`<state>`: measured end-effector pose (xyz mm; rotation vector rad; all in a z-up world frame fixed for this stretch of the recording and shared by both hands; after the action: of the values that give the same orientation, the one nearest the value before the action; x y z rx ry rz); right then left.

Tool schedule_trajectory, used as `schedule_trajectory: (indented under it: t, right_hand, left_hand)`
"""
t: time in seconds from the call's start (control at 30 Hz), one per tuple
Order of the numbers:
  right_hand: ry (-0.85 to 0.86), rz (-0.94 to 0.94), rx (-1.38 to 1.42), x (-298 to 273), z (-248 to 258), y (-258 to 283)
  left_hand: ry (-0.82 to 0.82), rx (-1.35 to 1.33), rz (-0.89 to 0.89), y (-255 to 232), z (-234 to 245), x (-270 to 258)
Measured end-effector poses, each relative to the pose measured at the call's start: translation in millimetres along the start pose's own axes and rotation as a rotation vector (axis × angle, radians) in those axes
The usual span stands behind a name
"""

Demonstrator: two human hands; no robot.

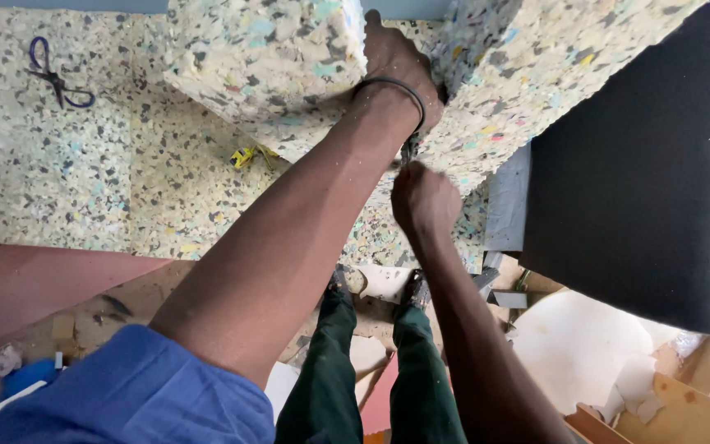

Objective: Measuring, cutting, and applying glue to foam blocks for furniture upholstery

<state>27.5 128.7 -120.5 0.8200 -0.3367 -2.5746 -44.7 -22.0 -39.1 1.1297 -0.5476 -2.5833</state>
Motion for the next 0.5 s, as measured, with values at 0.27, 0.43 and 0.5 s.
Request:
schedule_trajectory:
  t: [0.27,0.43,0.5]
  right_hand:
    - [0.079,-0.088,0.063,-93,-29,-44]
    - [0.185,-0.142,0.039,-142,-51,-80]
    - [0.071,-0.055,0.111,-91,-48,-61]
  left_hand:
    - [0.002,0.007,0.060,4,-20,22]
    - [0.052,0.002,0.110,6,-23,46]
    - [0.034,-0.017,0.094,6,-17,35]
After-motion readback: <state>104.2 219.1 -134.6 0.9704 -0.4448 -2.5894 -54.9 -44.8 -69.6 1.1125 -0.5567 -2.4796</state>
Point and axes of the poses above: each hand's wrist, its own x-axis towards the middle knuckle, its own z-axis out of the back of the hand, y = z × x, the point moved 7 cm from there along x, towards the middle knuckle, and after that the axes turned 7 degrees about x, right-handed, at the moved point
